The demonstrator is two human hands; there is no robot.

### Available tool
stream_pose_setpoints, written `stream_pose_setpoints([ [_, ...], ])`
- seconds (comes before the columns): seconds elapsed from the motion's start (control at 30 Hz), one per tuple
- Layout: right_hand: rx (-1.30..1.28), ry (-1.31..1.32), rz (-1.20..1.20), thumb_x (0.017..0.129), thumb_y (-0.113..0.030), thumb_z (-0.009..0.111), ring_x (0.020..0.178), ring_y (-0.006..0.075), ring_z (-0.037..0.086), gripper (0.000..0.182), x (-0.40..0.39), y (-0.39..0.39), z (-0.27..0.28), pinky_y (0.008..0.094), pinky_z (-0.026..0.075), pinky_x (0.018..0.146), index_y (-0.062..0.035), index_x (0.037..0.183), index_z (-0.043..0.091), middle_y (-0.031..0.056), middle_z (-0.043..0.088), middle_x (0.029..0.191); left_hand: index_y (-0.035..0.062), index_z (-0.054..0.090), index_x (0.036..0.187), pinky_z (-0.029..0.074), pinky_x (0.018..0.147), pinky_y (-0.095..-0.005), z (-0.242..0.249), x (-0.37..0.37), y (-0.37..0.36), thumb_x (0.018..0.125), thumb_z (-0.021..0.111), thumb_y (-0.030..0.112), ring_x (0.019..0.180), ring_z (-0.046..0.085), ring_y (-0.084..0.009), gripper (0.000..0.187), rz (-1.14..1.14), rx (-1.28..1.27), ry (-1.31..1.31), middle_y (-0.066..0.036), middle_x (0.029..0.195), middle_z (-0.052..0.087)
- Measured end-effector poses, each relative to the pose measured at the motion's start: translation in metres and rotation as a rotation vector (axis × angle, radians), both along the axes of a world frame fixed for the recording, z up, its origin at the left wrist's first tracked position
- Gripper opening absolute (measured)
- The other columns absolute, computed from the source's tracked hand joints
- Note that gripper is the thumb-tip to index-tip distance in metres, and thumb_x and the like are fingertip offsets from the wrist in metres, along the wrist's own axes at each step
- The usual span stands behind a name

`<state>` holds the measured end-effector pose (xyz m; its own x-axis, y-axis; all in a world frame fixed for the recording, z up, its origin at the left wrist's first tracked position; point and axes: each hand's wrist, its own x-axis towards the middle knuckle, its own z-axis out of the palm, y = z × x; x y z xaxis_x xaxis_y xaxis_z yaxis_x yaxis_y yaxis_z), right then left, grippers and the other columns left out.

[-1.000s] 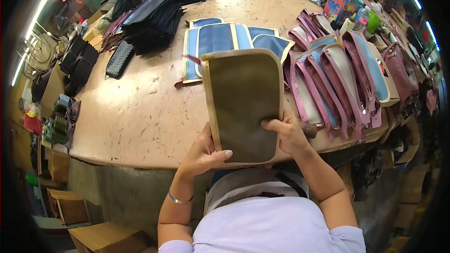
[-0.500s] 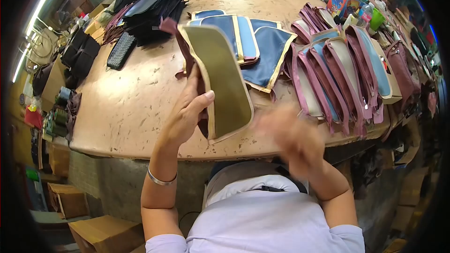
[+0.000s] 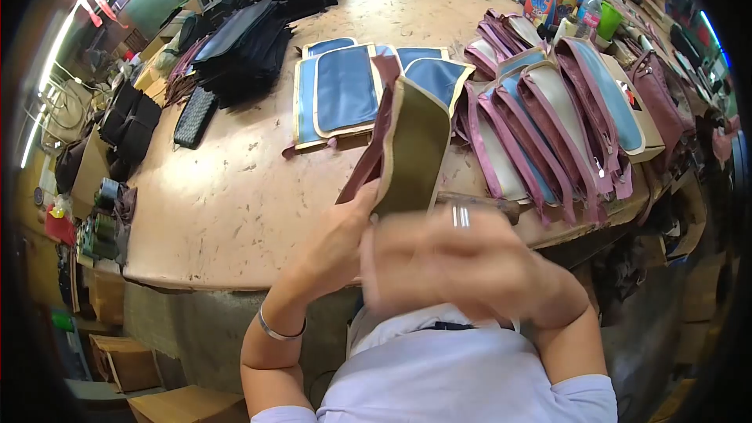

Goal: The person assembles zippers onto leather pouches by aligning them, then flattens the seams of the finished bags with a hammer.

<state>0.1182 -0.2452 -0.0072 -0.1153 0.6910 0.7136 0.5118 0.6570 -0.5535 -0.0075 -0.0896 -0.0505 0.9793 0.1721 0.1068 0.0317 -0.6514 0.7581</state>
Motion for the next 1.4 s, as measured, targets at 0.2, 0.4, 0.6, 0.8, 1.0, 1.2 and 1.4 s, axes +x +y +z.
stream_pose_setpoints([
  [0.2,0.010,-0.354,-0.485,0.067,0.000,0.057,0.075,0.0251,0.057,0.021,0.029,0.032,-0.053,0.0341,0.049,0.064,-0.0044,0.087,0.053,0.0098,0.051,0.090,0.0019,0.056,0.101,0.045,0.070,-0.0394,0.012,0.001,-0.020,0.080,0.058,0.009,0.083,0.057,-0.0352,0.022,0.199,0.158,-0.114,-0.021,0.090,0.058],
  [0.4,0.069,-0.382,-0.395,0.069,-0.002,0.055,0.074,0.0267,0.057,0.016,0.030,0.029,-0.053,0.0334,0.049,0.066,-0.0038,0.085,0.053,0.0105,0.050,0.087,0.0049,0.051,0.100,0.046,0.068,-0.0404,0.020,0.017,-0.010,0.073,0.054,-0.005,0.077,0.057,-0.0358,0.030,0.180,0.232,-0.210,-0.020,0.085,0.057],
  [0.6,0.063,-0.789,-0.632,0.070,-0.015,0.057,0.068,0.0135,0.057,0.010,0.053,0.033,-0.030,0.0293,0.042,0.060,-0.0123,0.078,0.061,-0.0022,0.055,0.084,0.0008,0.047,0.097,0.045,0.065,-0.0425,0.024,0.026,-0.008,0.071,0.051,-0.006,0.074,0.056,-0.0376,0.028,0.058,0.401,-0.204,-0.020,0.083,0.056],
  [0.8,-0.082,-0.838,-0.770,0.065,-0.008,0.061,0.076,0.0175,0.059,0.016,0.077,0.044,-0.029,0.0324,0.043,0.067,-0.0100,0.081,0.060,0.0001,0.060,0.092,0.0026,0.053,0.093,0.046,0.068,-0.0386,0.035,0.024,-0.015,0.066,0.048,-0.012,0.074,0.056,-0.0366,0.031,0.080,0.434,-0.103,-0.018,0.082,0.057],
  [1.0,0.047,-0.703,-0.788,0.064,-0.007,0.059,0.079,0.0208,0.059,0.011,0.077,0.039,-0.045,0.0350,0.045,0.071,-0.0077,0.075,0.057,0.0052,0.055,0.078,0.0038,0.056,0.097,0.045,0.073,-0.0387,0.019,0.010,0.008,0.068,0.051,-0.008,0.085,0.056,-0.0344,0.032,0.158,0.494,-0.193,-0.017,0.098,0.056],
  [1.2,0.079,-0.455,-0.460,0.066,-0.009,0.061,0.085,0.0277,0.058,0.013,0.059,0.041,-0.043,0.0355,0.048,0.076,-0.0023,0.076,0.056,0.0109,0.056,0.086,0.0026,0.055,0.106,0.042,0.086,-0.0393,0.033,0.032,0.015,0.071,0.051,-0.004,0.100,0.052,-0.0358,0.035,0.137,0.439,0.027,-0.017,0.116,0.050],
  [1.4,-0.231,-0.254,-0.830,0.065,0.001,0.061,0.080,0.0336,0.054,0.024,0.054,0.047,-0.015,0.0410,0.043,0.068,-0.0021,0.081,0.044,0.0149,0.051,0.089,0.0008,0.057,0.103,0.043,0.085,-0.0366,0.025,0.053,-0.005,0.071,0.049,-0.007,0.101,0.054,-0.0334,0.035,0.161,0.390,-0.268,-0.014,0.115,0.054],
])
